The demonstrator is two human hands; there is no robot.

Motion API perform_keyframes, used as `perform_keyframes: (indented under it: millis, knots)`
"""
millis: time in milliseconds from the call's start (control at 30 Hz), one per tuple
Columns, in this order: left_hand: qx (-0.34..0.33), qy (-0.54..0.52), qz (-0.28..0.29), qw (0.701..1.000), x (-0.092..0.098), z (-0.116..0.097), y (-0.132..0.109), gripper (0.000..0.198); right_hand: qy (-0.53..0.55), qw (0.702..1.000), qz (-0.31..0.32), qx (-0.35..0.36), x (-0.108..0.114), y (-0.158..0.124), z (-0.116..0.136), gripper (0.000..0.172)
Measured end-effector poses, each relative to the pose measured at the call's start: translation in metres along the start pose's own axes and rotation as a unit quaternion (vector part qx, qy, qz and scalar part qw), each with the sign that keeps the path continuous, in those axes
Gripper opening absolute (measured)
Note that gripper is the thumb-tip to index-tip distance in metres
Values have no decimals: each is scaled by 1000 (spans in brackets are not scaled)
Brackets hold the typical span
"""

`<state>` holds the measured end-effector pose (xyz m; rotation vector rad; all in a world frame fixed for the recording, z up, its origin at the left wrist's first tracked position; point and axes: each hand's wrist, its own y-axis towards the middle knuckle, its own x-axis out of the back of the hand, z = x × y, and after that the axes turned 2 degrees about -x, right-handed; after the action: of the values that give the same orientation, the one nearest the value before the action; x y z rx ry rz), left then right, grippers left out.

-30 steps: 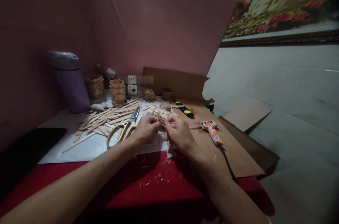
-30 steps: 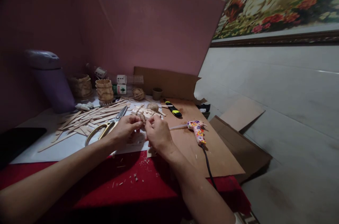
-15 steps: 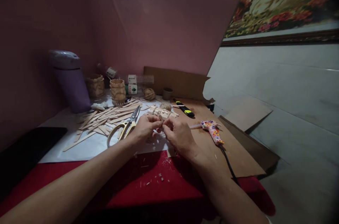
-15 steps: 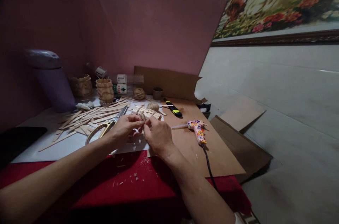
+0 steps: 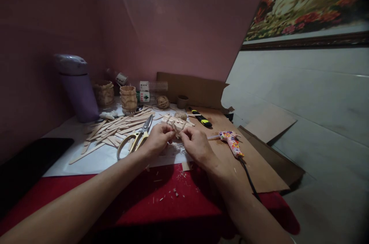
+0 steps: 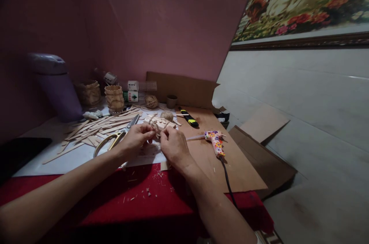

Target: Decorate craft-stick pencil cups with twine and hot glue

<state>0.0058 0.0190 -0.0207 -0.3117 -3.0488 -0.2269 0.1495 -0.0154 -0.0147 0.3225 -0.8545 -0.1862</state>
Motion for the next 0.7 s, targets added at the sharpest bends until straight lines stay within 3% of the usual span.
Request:
perform_keyframes:
  millis: [233, 300, 433, 533, 700]
  knots:
    - [-27, 14, -8, 999, 0, 0, 0, 7, 75, 997, 9, -13, 0, 0, 2, 19]
    - [-37, 18, -10, 999, 0, 0, 0, 6, 150, 985, 50, -64, 0, 0, 5, 20]
    - [-56, 10, 0, 998, 0, 1, 0, 6, 276, 931, 159, -178, 3, -1, 10, 11]
    - [-60, -3, 1, 998, -1, 3, 0, 10, 317, 907, 200, -192, 7, -1, 12, 15]
    - [-37, -24, -5, 999, -2, 2, -2, 15, 298, 911, 225, -173, 11, -1, 11, 28]
